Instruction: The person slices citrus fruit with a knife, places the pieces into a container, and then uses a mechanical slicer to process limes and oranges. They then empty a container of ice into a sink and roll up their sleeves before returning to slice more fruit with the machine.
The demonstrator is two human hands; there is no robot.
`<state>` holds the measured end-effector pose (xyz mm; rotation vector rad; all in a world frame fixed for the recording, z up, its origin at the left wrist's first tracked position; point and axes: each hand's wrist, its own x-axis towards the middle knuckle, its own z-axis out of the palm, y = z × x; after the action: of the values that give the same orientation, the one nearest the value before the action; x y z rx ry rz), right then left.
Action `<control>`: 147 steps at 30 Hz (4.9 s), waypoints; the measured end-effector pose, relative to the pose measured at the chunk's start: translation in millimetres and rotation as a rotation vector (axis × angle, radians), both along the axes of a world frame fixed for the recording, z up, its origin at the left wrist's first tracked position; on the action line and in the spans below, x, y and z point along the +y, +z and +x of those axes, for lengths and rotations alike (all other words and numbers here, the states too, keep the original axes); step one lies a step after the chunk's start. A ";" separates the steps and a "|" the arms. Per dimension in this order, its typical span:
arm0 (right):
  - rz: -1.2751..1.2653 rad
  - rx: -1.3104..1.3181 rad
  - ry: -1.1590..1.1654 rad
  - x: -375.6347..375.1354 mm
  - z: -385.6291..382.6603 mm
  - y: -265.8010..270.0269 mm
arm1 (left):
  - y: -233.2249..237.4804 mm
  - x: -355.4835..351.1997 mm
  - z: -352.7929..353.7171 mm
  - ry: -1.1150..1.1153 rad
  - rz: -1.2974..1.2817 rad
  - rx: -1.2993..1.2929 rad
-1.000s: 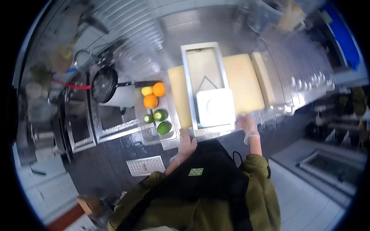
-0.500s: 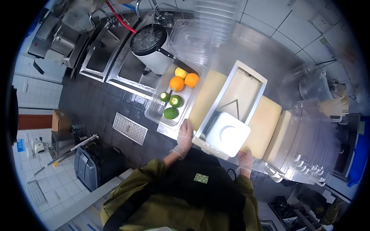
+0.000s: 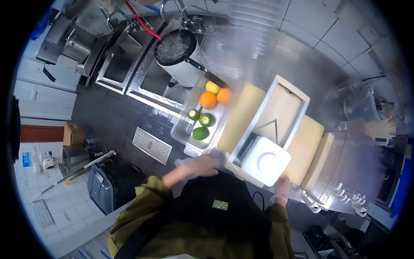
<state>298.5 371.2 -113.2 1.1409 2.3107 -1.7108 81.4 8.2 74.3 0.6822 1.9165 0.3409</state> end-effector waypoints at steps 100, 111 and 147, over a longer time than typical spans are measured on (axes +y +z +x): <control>0.288 -0.297 0.563 -391.1 -670.0 106.1 | -101.5 -325.5 -374.4 1.218 0.457 -0.325; 0.247 -0.225 0.627 -394.4 -656.3 125.9 | -114.0 -347.6 -371.7 1.337 0.608 0.013; 0.393 -0.231 1.028 -433.8 -615.2 149.9 | -106.8 -380.9 -372.8 1.410 0.648 0.073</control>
<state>-316.7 -62.6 36.8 0.0341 2.4172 -0.7323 -291.4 -372.7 -32.5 -0.4268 2.0618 1.8547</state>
